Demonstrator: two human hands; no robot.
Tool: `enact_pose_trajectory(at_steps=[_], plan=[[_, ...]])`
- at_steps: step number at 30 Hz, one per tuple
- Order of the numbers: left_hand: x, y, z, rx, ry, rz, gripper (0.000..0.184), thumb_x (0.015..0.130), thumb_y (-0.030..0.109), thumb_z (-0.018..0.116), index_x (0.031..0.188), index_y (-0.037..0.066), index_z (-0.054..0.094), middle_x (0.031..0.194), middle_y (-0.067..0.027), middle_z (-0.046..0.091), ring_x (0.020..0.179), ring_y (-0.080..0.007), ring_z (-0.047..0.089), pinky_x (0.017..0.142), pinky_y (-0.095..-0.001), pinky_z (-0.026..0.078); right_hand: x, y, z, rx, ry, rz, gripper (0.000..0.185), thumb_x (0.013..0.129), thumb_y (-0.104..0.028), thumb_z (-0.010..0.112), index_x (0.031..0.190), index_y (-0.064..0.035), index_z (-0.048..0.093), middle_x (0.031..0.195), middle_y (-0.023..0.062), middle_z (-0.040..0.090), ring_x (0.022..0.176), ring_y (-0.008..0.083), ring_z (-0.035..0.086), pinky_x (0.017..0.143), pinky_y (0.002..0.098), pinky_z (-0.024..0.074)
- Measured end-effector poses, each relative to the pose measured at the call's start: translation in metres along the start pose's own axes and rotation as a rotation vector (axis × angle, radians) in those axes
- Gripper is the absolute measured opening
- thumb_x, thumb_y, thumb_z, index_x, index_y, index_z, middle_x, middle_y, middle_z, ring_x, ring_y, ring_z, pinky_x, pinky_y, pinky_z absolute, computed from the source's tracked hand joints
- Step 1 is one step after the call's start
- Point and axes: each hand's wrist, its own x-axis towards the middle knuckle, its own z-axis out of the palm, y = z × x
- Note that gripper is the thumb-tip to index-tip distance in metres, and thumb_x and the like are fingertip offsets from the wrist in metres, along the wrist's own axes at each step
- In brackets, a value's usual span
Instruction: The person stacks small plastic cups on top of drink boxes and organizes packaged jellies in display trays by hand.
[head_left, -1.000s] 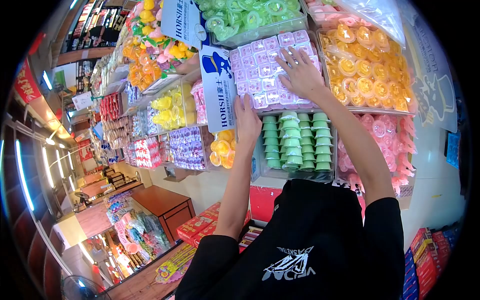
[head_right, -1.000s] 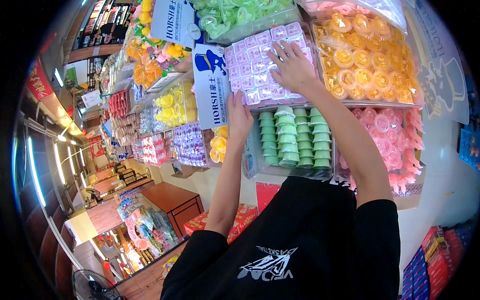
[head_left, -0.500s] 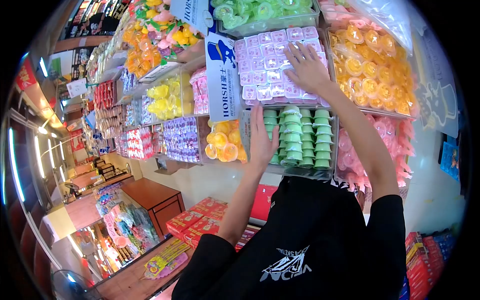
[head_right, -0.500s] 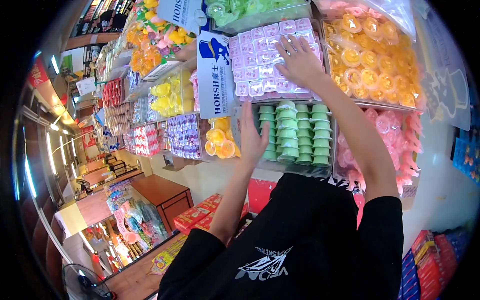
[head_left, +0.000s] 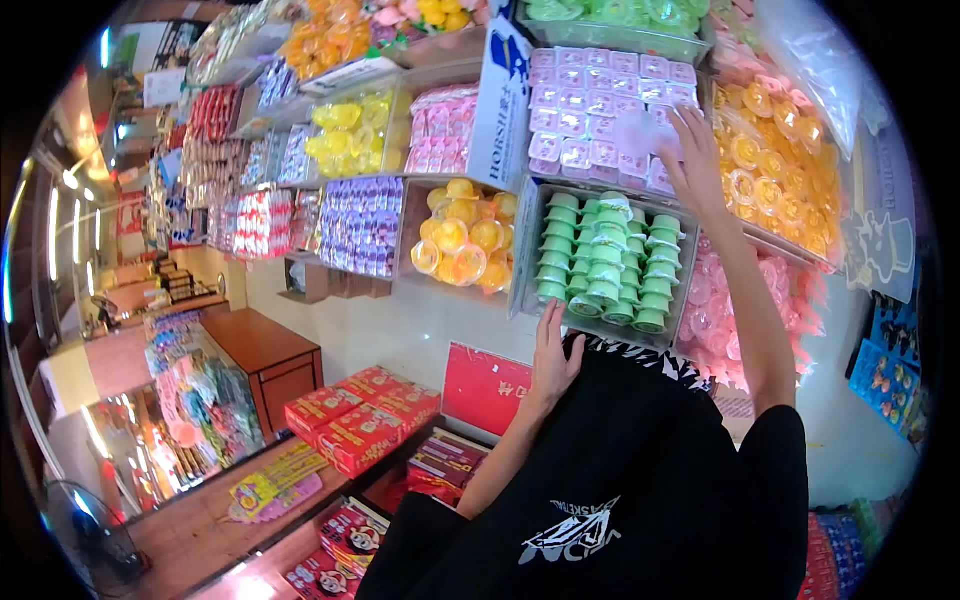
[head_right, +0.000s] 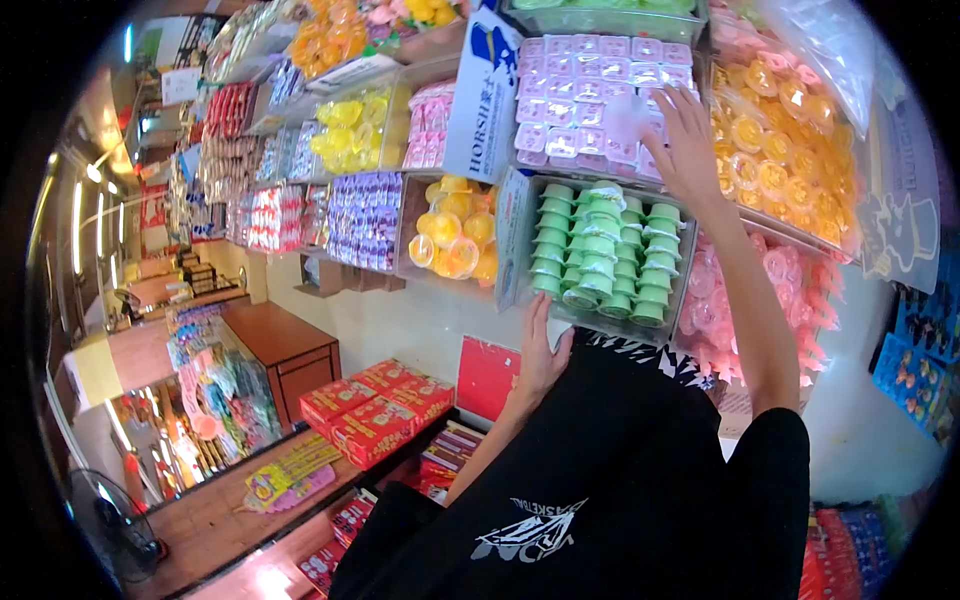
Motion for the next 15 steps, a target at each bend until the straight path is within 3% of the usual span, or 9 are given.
enact_pose_trajectory(at_steps=[3, 5, 7, 9, 12, 15], plan=[[-0.016, 0.005, -0.001, -0.1, 0.052, -0.077, 0.06, 0.085, 0.005, 0.067, 0.138, -0.004, 0.041, 0.144, -0.0248, 0.039, 0.131, -0.0404, 0.043, 0.109, -0.0432, 0.037, -0.062, -0.03, -0.017, 0.074, -0.003, 0.046, 0.05, 0.092, -0.024, 0.063, 0.135, -0.0036, 0.048, 0.142, 0.0202, 0.044, 0.136, 0.0394, 0.036, 0.112, 0.0489, 0.0297], [-0.024, -0.005, 0.0, -0.108, 0.071, -0.066, 0.06, 0.085, 0.005, 0.067, 0.139, -0.002, 0.041, 0.143, -0.0237, 0.04, 0.13, -0.0394, 0.044, 0.108, -0.0427, 0.038, -0.117, -0.062, -0.025, 0.106, -0.175, 0.053, 0.045, 0.094, -0.021, 0.058, 0.135, -0.0045, 0.05, 0.144, 0.0189, 0.044, 0.137, 0.0397, 0.035, 0.113, 0.0481, 0.0294], [-0.036, -0.017, 0.002, -0.056, 0.107, -0.047, 0.06, 0.085, 0.005, 0.067, 0.139, -0.001, 0.042, 0.143, -0.0232, 0.041, 0.13, -0.0391, 0.045, 0.108, -0.0424, 0.038, -0.17, -0.086, -0.023, 0.121, -0.305, -0.059, 0.051, 0.089, -0.024, 0.066, 0.133, -0.0037, 0.049, 0.143, 0.0181, 0.043, 0.135, 0.0396, 0.037, 0.113, 0.05, 0.0295], [-0.045, -0.018, -0.003, -0.07, 0.133, -0.078, 0.06, 0.083, 0.004, 0.068, 0.138, -0.002, 0.043, 0.14, -0.0238, 0.044, 0.13, -0.0398, 0.044, 0.108, -0.0423, 0.038, -0.203, -0.109, -0.028, 0.154, -0.486, -0.038, 0.063, 0.086, -0.026, 0.069, 0.137, 0.0003, 0.043, 0.147, 0.02, 0.037, 0.139, 0.0404, 0.032, 0.115, 0.05, 0.0259], [-0.08, -0.021, -0.009, -0.089, 0.163, -0.145, 0.058, 0.082, 0.005, 0.067, 0.135, -0.001, 0.045, 0.138, -0.0247, 0.046, 0.129, -0.041, 0.045, 0.107, -0.0425, 0.039, -0.236, -0.124, -0.026, 0.108, -0.719, -0.046, 0.077, 0.084, -0.031, 0.07, 0.142, 0.0058, 0.034, 0.152, 0.0234, 0.028, 0.143, 0.0409, 0.023, 0.117, 0.0502, 0.0207], [-0.122, -0.025, -0.012, -0.117, 0.233, -0.235, 0.055, 0.085, 0.008, 0.067, 0.135, 0.0, 0.046, 0.138, -0.0245, 0.046, 0.127, -0.0401, 0.047, 0.107, -0.0418, 0.039, -0.255, -0.125, -0.024, -0.048, -0.858, -0.198, 0.085, 0.084, -0.035, 0.068, 0.145, 0.0086, 0.027, 0.155, 0.0261, 0.02, 0.146, 0.0412, 0.015, 0.118, 0.0511, 0.0163]])
